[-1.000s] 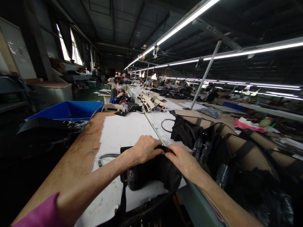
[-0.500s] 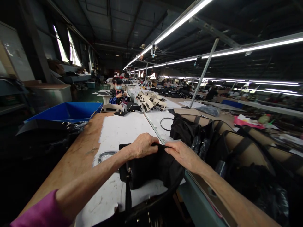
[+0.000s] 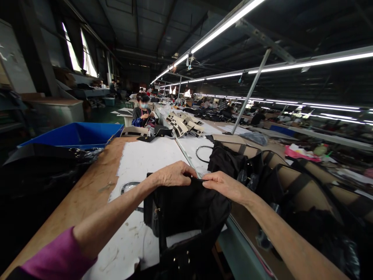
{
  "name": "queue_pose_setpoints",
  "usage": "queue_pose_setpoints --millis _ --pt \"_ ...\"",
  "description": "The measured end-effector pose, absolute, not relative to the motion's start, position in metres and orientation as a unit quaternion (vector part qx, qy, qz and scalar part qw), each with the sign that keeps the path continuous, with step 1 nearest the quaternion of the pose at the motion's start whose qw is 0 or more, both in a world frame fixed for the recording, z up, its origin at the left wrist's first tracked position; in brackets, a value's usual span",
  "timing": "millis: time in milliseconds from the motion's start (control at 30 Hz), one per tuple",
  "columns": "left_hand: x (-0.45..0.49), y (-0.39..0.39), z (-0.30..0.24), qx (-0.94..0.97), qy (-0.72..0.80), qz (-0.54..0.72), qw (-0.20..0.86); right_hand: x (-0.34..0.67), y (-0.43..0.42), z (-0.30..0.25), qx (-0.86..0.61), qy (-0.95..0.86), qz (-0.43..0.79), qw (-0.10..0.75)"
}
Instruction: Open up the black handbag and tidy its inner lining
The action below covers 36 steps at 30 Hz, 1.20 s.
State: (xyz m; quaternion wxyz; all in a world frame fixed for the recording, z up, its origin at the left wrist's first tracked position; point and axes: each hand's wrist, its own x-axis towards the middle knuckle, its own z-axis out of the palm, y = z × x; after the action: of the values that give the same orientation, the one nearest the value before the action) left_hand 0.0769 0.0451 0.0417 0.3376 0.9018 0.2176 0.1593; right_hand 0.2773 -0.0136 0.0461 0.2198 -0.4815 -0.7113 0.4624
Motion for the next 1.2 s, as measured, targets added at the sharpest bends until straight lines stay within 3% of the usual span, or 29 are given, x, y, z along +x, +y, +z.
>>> queue_pose_setpoints --millis 300,500,833,1200 --pt "0.092 0.036 0.032 0.923 0.273 0.229 0.147 0.282 -0.011 0.043 -0.486 -0.743 0.407 0.216" --pt "0.071 0.032 0.047 0.928 0.251 0.170 0.217 0.282 -0.016 0.045 -0.491 -0.736 0.413 0.216" --pt "-0.008 0.012 0.025 0.878 0.404 0.214 0.138 0.283 -0.025 0.044 -0.481 -0.769 0.357 0.223" --pt "-0.020 -0.018 0.031 0.863 0.397 0.203 0.240 0.281 -0.043 0.043 -0.513 -0.784 0.275 0.216"
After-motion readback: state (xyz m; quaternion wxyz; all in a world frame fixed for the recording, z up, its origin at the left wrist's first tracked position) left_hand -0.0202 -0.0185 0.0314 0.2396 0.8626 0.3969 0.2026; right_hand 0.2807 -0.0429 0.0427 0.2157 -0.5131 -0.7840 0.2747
